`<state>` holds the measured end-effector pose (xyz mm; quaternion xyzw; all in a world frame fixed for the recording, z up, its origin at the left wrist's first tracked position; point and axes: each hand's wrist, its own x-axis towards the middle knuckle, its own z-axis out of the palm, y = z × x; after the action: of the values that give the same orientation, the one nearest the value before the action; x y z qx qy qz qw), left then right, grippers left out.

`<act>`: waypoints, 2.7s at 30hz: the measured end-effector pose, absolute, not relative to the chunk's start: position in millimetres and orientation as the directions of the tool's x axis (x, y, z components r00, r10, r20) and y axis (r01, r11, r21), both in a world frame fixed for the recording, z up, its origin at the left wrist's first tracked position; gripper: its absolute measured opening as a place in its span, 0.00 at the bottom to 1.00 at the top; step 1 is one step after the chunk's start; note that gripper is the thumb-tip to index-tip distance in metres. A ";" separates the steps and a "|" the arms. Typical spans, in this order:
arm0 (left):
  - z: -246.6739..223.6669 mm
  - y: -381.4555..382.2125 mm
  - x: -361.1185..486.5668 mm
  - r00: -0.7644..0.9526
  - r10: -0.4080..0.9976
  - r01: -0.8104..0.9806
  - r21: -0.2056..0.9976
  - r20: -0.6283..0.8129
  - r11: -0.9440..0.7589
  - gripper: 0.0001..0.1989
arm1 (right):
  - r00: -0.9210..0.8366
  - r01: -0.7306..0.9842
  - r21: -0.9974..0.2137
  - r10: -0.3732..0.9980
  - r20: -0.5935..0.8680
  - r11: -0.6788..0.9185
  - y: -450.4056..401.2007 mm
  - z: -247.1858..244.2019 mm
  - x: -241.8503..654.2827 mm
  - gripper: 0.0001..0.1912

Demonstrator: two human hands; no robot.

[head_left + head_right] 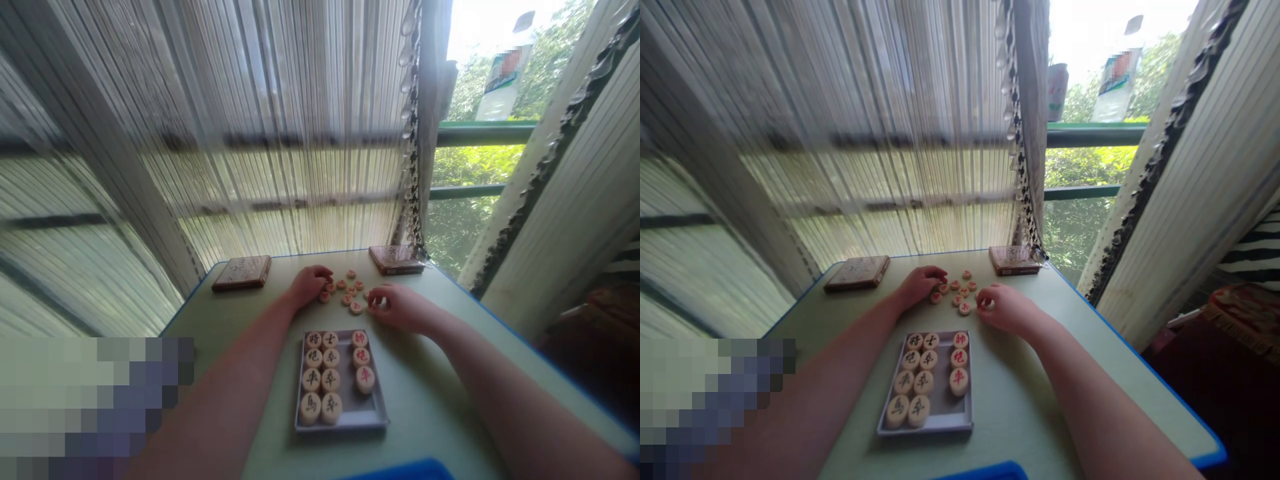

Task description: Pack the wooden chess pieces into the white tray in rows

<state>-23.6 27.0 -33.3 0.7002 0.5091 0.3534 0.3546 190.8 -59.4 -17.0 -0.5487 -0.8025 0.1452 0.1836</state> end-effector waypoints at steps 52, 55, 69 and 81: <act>-29.4 -202.6 -23.7 0.588 0.545 0.617 0.104 0.598 -0.780 0.14 | -0.205 0.593 -0.603 0.824 0.528 0.534 -218.6 -39.2 150.8 0.07; -30.5 -202.1 -23.9 0.616 0.529 0.612 0.068 0.584 -0.788 0.14 | -0.193 0.593 -0.609 0.827 0.528 0.527 -218.0 -40.7 151.6 0.08; -31.8 -198.9 -21.2 0.624 0.451 0.547 0.055 0.639 -0.835 0.10 | -0.151 0.596 -0.639 0.850 0.505 0.486 -213.7 -46.2 157.3 0.10; -30.9 -202.2 -18.2 0.577 0.584 0.657 0.100 0.571 -0.747 0.13 | -0.123 0.633 -0.620 0.852 0.509 0.463 -212.4 -49.6 158.2 0.11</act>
<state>-18.2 -202.2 -30.9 0.8860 0.3501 0.2979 -0.0610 158.2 -212.4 -49.6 -0.5026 -0.7387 0.1268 0.4309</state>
